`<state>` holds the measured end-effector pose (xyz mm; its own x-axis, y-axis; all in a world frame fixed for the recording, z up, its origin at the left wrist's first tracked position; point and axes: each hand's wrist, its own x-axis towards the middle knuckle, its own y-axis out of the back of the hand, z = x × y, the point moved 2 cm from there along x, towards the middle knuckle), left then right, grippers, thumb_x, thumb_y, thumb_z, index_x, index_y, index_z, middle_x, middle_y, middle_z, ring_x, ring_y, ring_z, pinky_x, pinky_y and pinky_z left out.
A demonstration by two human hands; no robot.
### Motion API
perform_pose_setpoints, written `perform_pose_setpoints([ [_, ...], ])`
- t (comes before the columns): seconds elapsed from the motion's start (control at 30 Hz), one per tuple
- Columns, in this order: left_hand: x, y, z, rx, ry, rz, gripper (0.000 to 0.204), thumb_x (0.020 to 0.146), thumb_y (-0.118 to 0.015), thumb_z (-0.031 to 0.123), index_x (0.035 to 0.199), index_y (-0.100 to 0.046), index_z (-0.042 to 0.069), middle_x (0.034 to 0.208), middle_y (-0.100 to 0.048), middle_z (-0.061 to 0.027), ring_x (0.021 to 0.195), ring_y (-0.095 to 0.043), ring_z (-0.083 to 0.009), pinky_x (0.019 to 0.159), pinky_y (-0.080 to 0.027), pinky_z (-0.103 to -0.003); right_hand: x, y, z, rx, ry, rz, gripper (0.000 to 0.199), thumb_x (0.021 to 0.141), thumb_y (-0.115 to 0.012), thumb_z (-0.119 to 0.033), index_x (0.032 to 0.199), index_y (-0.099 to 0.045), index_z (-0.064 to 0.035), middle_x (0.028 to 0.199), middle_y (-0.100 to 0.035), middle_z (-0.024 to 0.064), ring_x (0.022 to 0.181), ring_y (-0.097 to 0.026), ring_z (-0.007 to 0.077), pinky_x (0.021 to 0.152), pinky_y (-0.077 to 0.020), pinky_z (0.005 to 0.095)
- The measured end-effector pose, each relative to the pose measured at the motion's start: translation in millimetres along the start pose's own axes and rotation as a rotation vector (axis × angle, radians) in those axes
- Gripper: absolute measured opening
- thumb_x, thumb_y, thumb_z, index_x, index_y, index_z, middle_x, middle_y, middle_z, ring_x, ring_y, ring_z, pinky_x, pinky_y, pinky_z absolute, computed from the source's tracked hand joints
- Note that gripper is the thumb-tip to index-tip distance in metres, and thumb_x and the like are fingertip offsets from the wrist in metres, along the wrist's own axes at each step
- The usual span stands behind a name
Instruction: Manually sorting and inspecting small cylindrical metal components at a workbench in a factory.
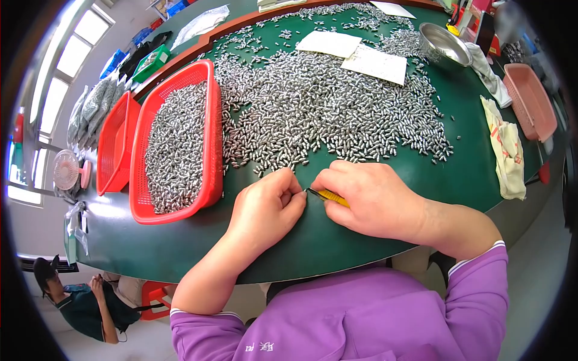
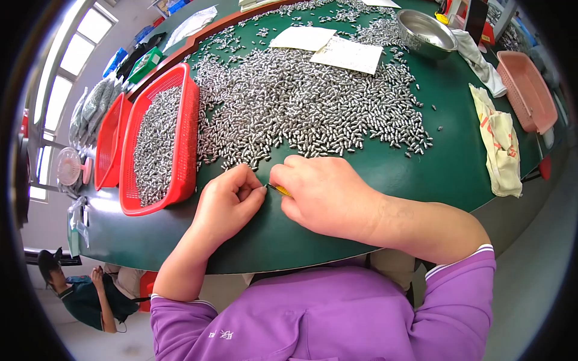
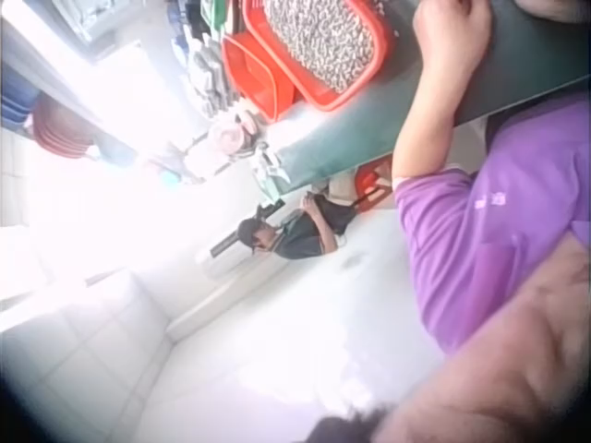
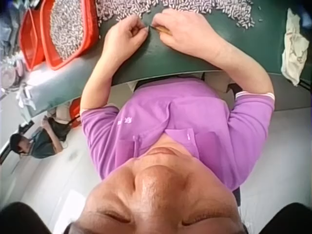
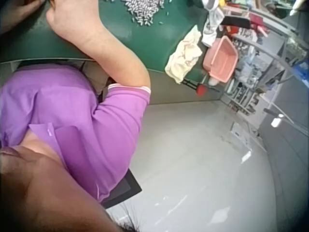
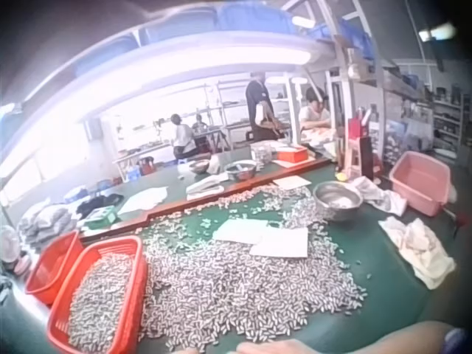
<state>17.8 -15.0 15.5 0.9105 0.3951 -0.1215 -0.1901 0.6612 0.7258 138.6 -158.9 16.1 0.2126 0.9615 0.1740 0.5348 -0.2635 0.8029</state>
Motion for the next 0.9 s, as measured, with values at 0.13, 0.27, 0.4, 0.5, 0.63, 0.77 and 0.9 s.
perform_pose_setpoints([
  [0.13, -0.6, -0.2, -0.9, -0.011, 0.019, 0.025, 0.012, 0.080, -0.067, 0.012, 0.080, -0.057, 0.005, 0.065, -0.055, -0.0070, 0.057, -0.056, -0.0210, 0.057, -0.046, -0.034, 1.9, -1.7, 0.6, 0.009, -0.004, 0.006, 0.018, 0.082, -0.061, -0.015, 0.097, -0.061, -0.0061, 0.088, -0.061, 0.0111, 0.079, -0.065, 0.0305, 0.070, -0.0543, 0.0426],
  [0.27, 0.4, -0.5, -1.3, -0.010, 0.023, 0.026, 0.012, 0.080, -0.067, 0.013, 0.080, -0.057, 0.004, 0.065, -0.055, -0.0071, 0.057, -0.056, -0.0209, 0.057, -0.046, -0.034, 3.8, -0.8, 2.4, 0.047, -0.040, -0.015, 0.019, 0.082, -0.061, -0.016, 0.098, -0.062, -0.0065, 0.089, -0.062, 0.0108, 0.081, -0.065, 0.0312, 0.071, -0.0541, 0.0435],
  [0.4, -0.3, -0.6, -0.6, 0.003, 0.034, 0.024, 0.013, 0.080, -0.067, 0.013, 0.079, -0.057, 0.004, 0.066, -0.057, -0.0076, 0.058, -0.058, -0.0214, 0.058, -0.046, -0.034, 5.4, 0.9, 4.5, 0.078, -0.065, -0.066, 0.020, 0.082, -0.060, -0.016, 0.099, -0.064, -0.0067, 0.089, -0.063, 0.0110, 0.082, -0.065, 0.0316, 0.073, -0.0538, 0.0441],
  [0.5, -0.3, -1.4, -1.9, 0.006, 0.041, 0.028, 0.014, 0.080, -0.067, 0.014, 0.079, -0.057, 0.004, 0.066, -0.058, -0.0079, 0.059, -0.059, -0.0219, 0.058, -0.047, -0.035, 4.8, -1.4, 3.0, 0.095, -0.081, -0.039, 0.020, 0.082, -0.059, -0.016, 0.099, -0.063, -0.0063, 0.091, -0.063, 0.0115, 0.083, -0.065, 0.0318, 0.073, -0.0538, 0.0439],
  [0.63, -0.3, -1.2, -0.3, 0.008, 0.048, 0.036, 0.015, 0.080, -0.067, 0.015, 0.078, -0.057, 0.004, 0.067, -0.059, -0.0080, 0.060, -0.059, -0.0222, 0.058, -0.047, -0.035, 4.4, -1.6, 1.7, 0.083, -0.077, -0.031, 0.020, 0.082, -0.059, -0.016, 0.100, -0.062, -0.0060, 0.091, -0.063, 0.0118, 0.084, -0.065, 0.0319, 0.073, -0.0538, 0.0437],
  [0.77, -0.2, -4.3, -1.8, -0.023, -0.003, 0.095, 0.018, 0.080, -0.070, 0.012, 0.074, -0.057, 0.002, 0.057, -0.049, -0.0018, 0.052, -0.045, -0.0089, 0.051, -0.039, -0.028, 3.4, -0.7, 2.0, 0.085, -0.077, -0.040, 0.021, 0.082, -0.061, -0.016, 0.100, -0.063, -0.0068, 0.091, -0.063, 0.0105, 0.082, -0.065, 0.0291, 0.072, -0.0535, 0.0412],
  [0.9, -1.7, -3.3, -2.0, -0.016, 0.003, 0.105, 0.017, 0.079, -0.070, 0.013, 0.075, -0.057, 0.003, 0.058, -0.050, -0.0025, 0.052, -0.046, -0.0100, 0.052, -0.041, -0.028, 4.3, 0.2, 1.0, 0.087, -0.080, -0.050, 0.021, 0.082, -0.061, -0.017, 0.101, -0.063, -0.0073, 0.091, -0.062, 0.0100, 0.081, -0.065, 0.0287, 0.072, -0.0534, 0.0410],
])
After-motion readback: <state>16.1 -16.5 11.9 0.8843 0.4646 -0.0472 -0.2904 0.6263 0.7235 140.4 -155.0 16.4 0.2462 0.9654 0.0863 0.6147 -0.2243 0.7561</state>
